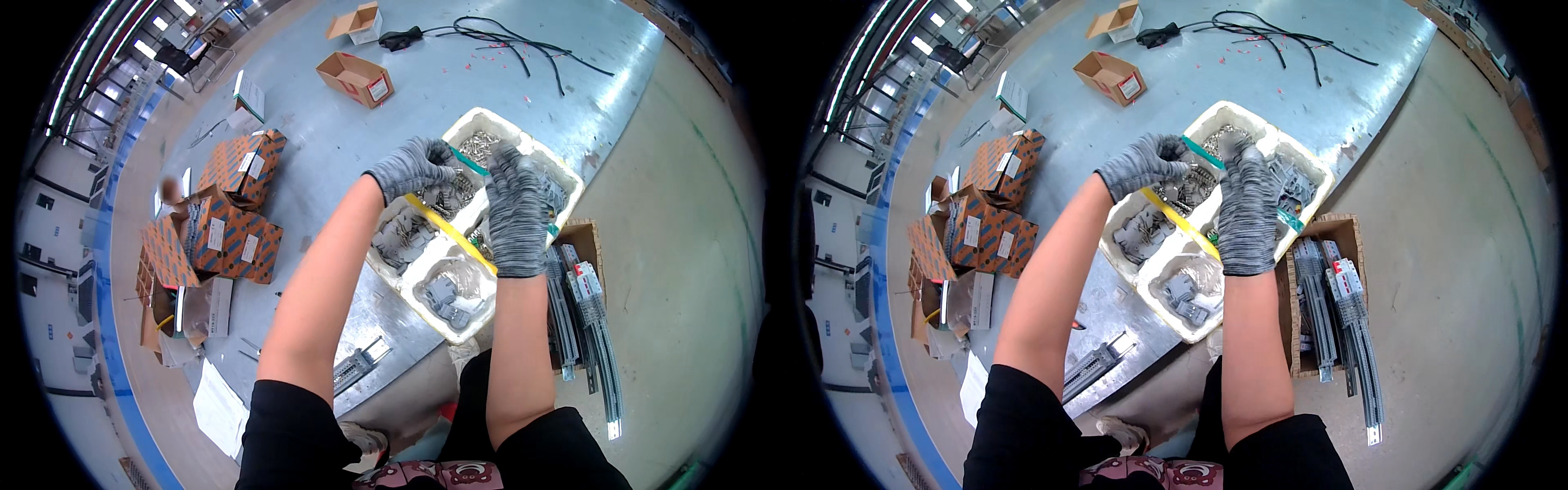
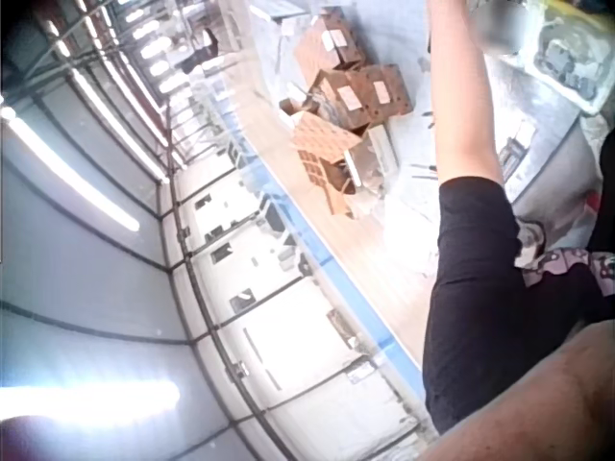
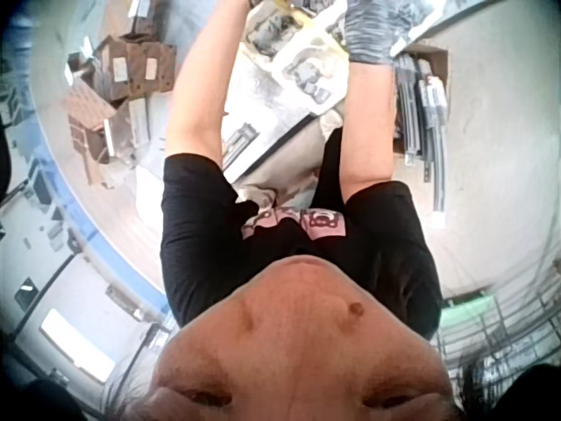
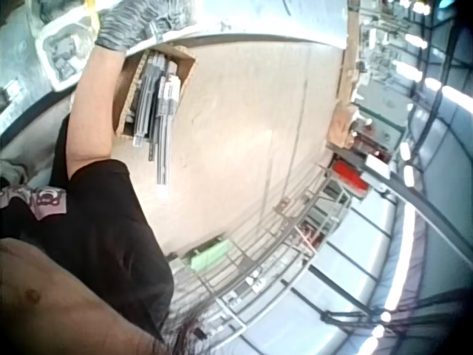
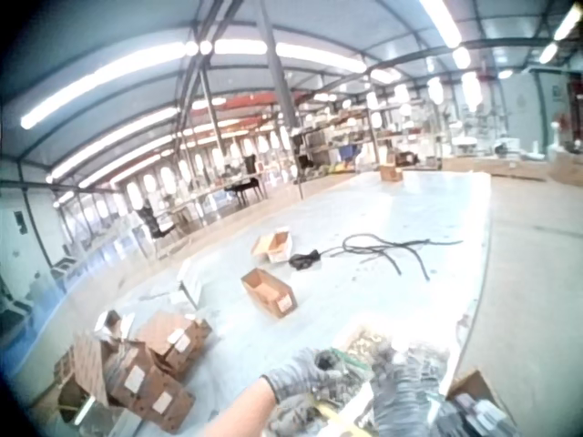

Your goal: The person assembles an electrical component by inserting screws into a DIN rail-mounted device. They retrieve screws from a compartmentalized parts tray, place them into the device, and use a screwdriver to tighten them. The person also handles a small black rectangular object and organizes parts within the tray.

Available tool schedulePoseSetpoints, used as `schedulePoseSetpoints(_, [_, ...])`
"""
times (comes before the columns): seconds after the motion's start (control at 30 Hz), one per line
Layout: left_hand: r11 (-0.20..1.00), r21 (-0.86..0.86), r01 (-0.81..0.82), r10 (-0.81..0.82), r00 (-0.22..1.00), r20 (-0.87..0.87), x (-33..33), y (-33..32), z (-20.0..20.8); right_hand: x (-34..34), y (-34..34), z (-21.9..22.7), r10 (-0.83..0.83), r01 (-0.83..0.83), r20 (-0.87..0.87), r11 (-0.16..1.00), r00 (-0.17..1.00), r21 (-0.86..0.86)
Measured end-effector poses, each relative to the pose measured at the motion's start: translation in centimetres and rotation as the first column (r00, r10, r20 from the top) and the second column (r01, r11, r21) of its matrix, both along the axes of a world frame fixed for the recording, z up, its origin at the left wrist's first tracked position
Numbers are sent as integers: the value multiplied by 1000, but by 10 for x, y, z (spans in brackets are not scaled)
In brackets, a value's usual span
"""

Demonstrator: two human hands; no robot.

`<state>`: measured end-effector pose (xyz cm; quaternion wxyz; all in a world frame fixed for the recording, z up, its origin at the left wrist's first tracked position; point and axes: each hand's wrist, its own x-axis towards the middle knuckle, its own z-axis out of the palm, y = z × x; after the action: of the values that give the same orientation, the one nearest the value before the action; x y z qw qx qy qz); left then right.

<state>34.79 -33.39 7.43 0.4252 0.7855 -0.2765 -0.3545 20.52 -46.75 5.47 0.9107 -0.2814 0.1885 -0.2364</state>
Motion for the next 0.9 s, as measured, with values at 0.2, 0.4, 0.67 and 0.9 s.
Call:
schedulePoseSetpoints(0.2, [983,-12,181,-181,983,-30,-24,-5,47,12,24,-2,214,-241,115,906,970,349])
schedulePoseSetpoints(0.4, [983,-178,54,-61,997,-38,-33,-3,58,23,20,-49,203,-687,870,701,450,191])
schedulePoseSetpoints(0.67, [901,-406,-151,148,988,-41,-37,17,46,9,27,-9,117,-549,661,673,741,496])
schedulePoseSetpoints(0.9, [906,-388,-170,204,978,47,-63,30,38,4,21,3,-409,-722,600,-302,688,622])
